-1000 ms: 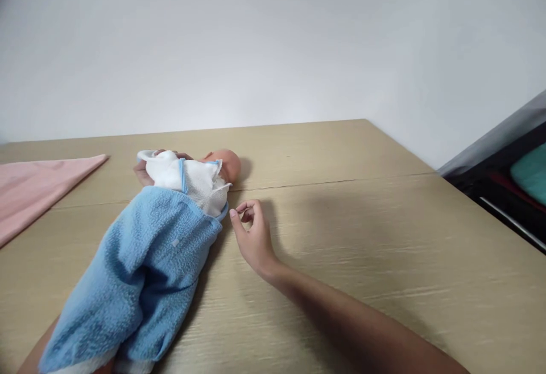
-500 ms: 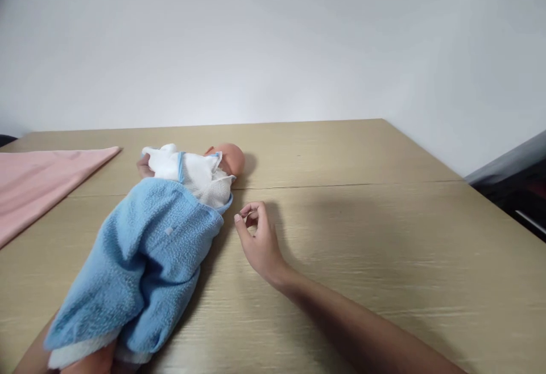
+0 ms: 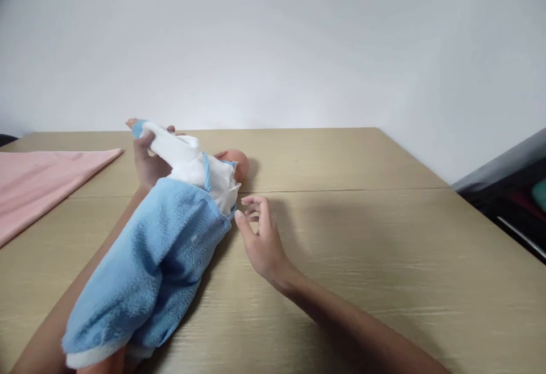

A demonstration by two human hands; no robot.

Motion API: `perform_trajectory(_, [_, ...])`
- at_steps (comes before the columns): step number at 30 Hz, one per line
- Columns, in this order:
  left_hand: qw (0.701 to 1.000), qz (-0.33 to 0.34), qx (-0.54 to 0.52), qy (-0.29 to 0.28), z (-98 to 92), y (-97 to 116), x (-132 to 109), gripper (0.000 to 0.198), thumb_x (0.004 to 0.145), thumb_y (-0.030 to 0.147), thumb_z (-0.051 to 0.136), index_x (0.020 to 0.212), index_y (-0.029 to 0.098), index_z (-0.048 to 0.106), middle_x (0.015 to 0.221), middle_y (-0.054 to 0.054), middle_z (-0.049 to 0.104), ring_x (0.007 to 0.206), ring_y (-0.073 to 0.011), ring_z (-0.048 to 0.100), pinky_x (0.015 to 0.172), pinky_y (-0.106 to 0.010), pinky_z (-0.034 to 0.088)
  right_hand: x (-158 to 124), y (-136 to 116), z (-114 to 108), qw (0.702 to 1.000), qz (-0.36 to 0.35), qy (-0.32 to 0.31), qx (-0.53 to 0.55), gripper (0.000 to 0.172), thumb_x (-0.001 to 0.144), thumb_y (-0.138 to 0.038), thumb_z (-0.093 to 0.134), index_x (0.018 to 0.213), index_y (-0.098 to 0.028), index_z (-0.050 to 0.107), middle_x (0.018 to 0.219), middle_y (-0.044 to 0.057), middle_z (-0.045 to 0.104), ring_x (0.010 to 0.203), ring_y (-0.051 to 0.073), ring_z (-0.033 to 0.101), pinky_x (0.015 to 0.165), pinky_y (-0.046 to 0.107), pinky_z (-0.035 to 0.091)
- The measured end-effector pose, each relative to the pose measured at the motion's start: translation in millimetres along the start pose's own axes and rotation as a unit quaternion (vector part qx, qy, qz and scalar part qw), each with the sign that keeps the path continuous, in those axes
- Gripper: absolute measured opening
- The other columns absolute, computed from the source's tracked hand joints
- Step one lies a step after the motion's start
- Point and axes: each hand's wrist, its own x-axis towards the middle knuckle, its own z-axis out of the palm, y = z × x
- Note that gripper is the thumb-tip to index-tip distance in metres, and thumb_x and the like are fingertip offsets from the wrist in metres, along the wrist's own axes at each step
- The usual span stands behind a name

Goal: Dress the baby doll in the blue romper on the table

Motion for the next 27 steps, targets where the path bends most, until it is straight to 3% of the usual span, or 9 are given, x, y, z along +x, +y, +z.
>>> perform_trajectory(2, [0.998, -0.021, -0.065, -0.006, 1.1, 6, 1, 0.057, 0.090, 0.067, 0.067, 0.127, 0.023, 0.069, 0.110, 0.000, 0.082, 0.126, -0.0318, 0.065, 0.112, -0.047, 0.053, 2, -23, -8, 0.999, 0.008, -0.011, 0.034, 0.040, 0.098, -0.052, 0.065, 0.129, -0.029, 0.059, 0.138, 0.010, 0.064, 0.125, 0.026, 0.063, 0.108, 0.046, 0.054])
perform_trajectory(4, [0.996, -0.032, -0.064, -0.059, 6.5, 17, -4, 0.051, 0.092, 0.053, 0.072, 0.131, 0.021, 0.069, 0.117, -0.002, 0.081, 0.130, -0.0332, 0.064, 0.117, -0.048, 0.048, 4, -44, -18, 0.997, 0.031, -0.028, 0.072, 0.048, 0.097, -0.058, 0.066, 0.136, -0.030, 0.059, 0.141, 0.011, 0.066, 0.130, 0.029, 0.064, 0.108, 0.050, 0.056])
perform_trajectory(8, [0.977, -0.031, 0.118, -0.178, 30.5, 39, -27, 0.059, 0.094, 0.051, 0.077, 0.143, 0.021, 0.068, 0.142, -0.007, 0.074, 0.142, -0.0392, 0.059, 0.125, -0.052, 0.041, 7, -73, -37, 0.984, 0.092, -0.088, 0.124, 0.058, 0.099, -0.068, 0.060, 0.145, -0.032, 0.061, 0.139, 0.013, 0.071, 0.127, 0.034, 0.069, 0.093, 0.052, 0.064])
perform_trajectory(11, [0.941, -0.046, 0.220, -0.253, 52.3, 50, -48, 0.063, 0.088, 0.050, 0.084, 0.145, 0.028, 0.068, 0.145, -0.007, 0.072, 0.143, -0.0401, 0.060, 0.126, -0.055, 0.043, 7, -84, -52, 0.976, 0.135, -0.100, 0.138, 0.069, 0.102, -0.077, 0.045, 0.149, -0.030, 0.062, 0.130, 0.015, 0.075, 0.118, 0.035, 0.074, 0.086, 0.051, 0.065])
perform_trajectory(16, [0.898, 0.048, 0.235, -0.368, 67.9, 59, -69, 0.078, 0.075, 0.042, 0.095, 0.148, 0.035, 0.067, 0.155, -0.006, 0.064, 0.150, -0.0372, 0.055, 0.128, -0.051, 0.043, -1, -90, -71, 0.952, 0.224, -0.082, 0.190, 0.076, 0.100, -0.081, 0.039, 0.141, -0.025, 0.068, 0.114, 0.014, 0.079, 0.099, 0.030, 0.078, 0.077, 0.041, 0.066])
perform_trajectory(19, [0.894, 0.013, 0.277, -0.352, 56.3, 53, -74, 0.070, 0.084, 0.053, 0.087, 0.148, 0.036, 0.065, 0.156, -0.005, 0.064, 0.149, -0.0357, 0.055, 0.128, -0.050, 0.041, -5, -82, -82, 0.944, 0.250, -0.059, 0.206, 0.065, 0.098, -0.077, 0.048, 0.119, -0.023, 0.076, 0.095, 0.011, 0.081, 0.082, 0.025, 0.077, 0.069, 0.032, 0.064])
perform_trajectory(22, [0.889, -0.034, 0.380, -0.253, 32.5, 34, -77, 0.058, 0.093, 0.066, 0.070, 0.139, 0.031, 0.069, 0.153, -0.007, 0.066, 0.147, -0.0371, 0.054, 0.127, -0.050, 0.039, -5, -62, -96, 0.944, 0.248, -0.047, 0.211, 0.052, 0.094, -0.070, 0.059, 0.099, -0.022, 0.077, 0.079, 0.008, 0.078, 0.071, 0.023, 0.076, 0.065, 0.030, 0.063])
perform_trajectory(24, [0.870, -0.066, 0.452, -0.184, 15.4, 18, -79, 0.059, 0.091, 0.070, 0.065, 0.128, 0.024, 0.072, 0.148, -0.014, 0.069, 0.147, -0.0411, 0.052, 0.126, -0.053, 0.037, -3, -42, -106, 0.950, 0.244, -0.052, 0.190, 0.046, 0.088, -0.068, 0.067, 0.089, -0.023, 0.074, 0.069, 0.006, 0.075, 0.063, 0.022, 0.074, 0.059, 0.029, 0.062])
perform_trajectory(27, [0.859, -0.165, 0.463, -0.142, -2.0, -1, -85, 0.060, 0.084, 0.074, 0.068, 0.114, 0.023, 0.075, 0.135, -0.018, 0.076, 0.136, -0.0453, 0.059, 0.119, -0.054, 0.041, -3, -13, -116, 0.949, 0.264, -0.112, 0.129, 0.048, 0.083, -0.071, 0.072, 0.073, -0.025, 0.068, 0.049, 0.002, 0.064, 0.045, 0.020, 0.064, 0.044, 0.028, 0.055])
